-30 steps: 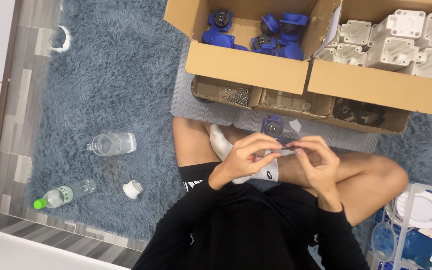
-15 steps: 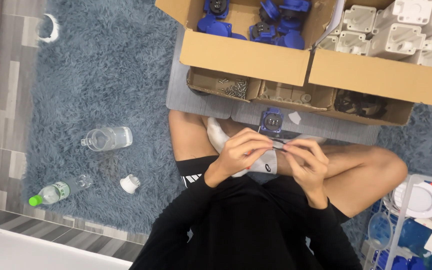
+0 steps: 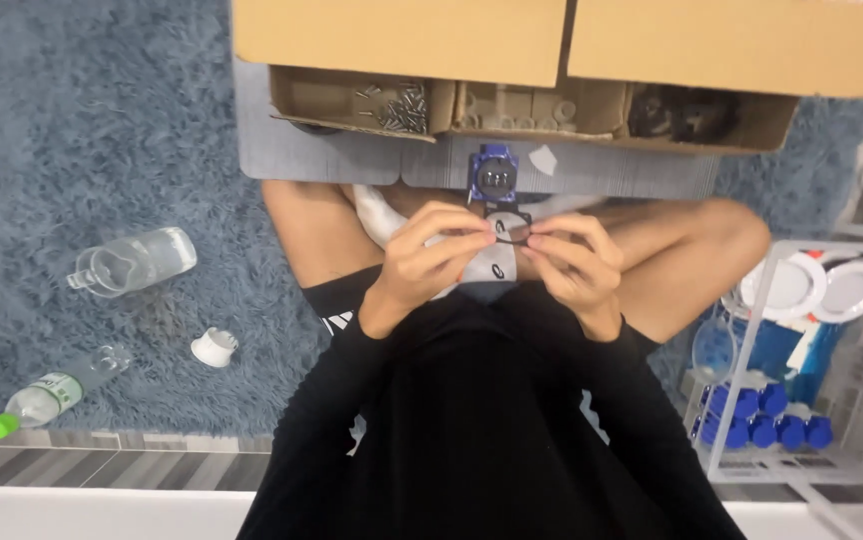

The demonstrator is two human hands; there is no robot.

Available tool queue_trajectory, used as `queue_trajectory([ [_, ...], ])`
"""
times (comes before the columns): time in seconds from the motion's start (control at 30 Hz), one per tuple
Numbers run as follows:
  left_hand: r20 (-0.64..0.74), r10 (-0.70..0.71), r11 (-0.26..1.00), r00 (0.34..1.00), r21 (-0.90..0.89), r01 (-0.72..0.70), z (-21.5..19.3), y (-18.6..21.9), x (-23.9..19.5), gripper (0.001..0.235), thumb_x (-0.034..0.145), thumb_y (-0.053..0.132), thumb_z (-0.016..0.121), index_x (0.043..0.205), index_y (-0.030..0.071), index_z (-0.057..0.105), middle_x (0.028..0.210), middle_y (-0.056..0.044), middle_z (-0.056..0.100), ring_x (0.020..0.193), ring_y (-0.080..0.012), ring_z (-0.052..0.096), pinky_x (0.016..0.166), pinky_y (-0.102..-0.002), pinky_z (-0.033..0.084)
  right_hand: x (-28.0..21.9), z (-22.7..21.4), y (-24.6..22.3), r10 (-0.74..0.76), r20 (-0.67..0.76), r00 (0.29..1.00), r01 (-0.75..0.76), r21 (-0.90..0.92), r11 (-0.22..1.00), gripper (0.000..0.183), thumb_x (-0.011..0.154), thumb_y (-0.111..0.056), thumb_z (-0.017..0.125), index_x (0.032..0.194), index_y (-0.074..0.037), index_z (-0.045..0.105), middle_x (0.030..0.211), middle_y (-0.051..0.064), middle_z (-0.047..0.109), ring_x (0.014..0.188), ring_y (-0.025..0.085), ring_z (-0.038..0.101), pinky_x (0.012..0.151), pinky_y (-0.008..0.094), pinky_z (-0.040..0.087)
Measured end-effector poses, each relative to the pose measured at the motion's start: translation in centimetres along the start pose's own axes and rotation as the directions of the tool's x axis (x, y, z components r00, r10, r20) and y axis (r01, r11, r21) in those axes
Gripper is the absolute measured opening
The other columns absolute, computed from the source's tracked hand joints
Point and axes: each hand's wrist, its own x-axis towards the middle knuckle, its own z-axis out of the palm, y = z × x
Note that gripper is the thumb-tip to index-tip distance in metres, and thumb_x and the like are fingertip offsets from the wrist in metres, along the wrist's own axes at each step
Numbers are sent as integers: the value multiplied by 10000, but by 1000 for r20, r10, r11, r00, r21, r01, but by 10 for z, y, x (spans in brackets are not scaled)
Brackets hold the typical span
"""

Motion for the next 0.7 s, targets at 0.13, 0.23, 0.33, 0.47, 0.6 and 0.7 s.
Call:
queue_trajectory([
  [0.13,-2,19,999,1000,38,-19,0,-6,2,132,980,-58,770,954,31,864,1037,-137,822,883,-331,780,744,-396,673,9,5,6,-67,-11,998,66,-18,998,106,911,29,920,994,-29,888,1011,173,824,840,302,790,760,382,639],
  [0.23,-16,36,996,999,77,-35,2,-19,1,147,960,-76,789,969,42,877,1050,-125,831,906,-316,795,753,-382,684,25,12,9,-78,-16,997,78,1,997,113,907,71,920,982,-6,884,1022,189,832,862,320,806,784,395,648],
  [0.33,-13,29,993,999,118,-28,3,-27,7,155,950,-105,784,990,18,868,1048,-142,822,912,-340,794,778,-423,695,27,17,26,-93,6,996,93,-10,996,102,948,102,868,1007,19,874,1039,203,829,889,359,808,802,431,654],
  [0.47,-5,25,994,1000,110,-24,4,-41,6,163,985,-88,754,1039,13,869,1070,-155,822,931,-353,796,798,-432,693,39,23,30,-107,-2,994,107,-22,994,92,957,113,864,1028,54,863,1049,218,823,911,370,814,814,440,663],
  [0.6,-5,10,993,1000,114,-9,5,-46,3,178,992,-95,736,1057,5,867,1071,-168,813,948,-356,794,818,-446,688,36,26,35,-105,3,995,105,4,995,70,967,108,855,1031,81,852,1055,229,818,936,401,810,813,459,663],
  [0.7,-4,10,992,1000,127,-9,5,-50,1,170,1007,-85,728,1059,5,863,1076,-169,810,946,-366,791,814,-453,685,35,28,39,-102,11,995,102,14,995,67,968,111,852,1032,91,846,1052,234,814,936,411,807,810,469,661],
])
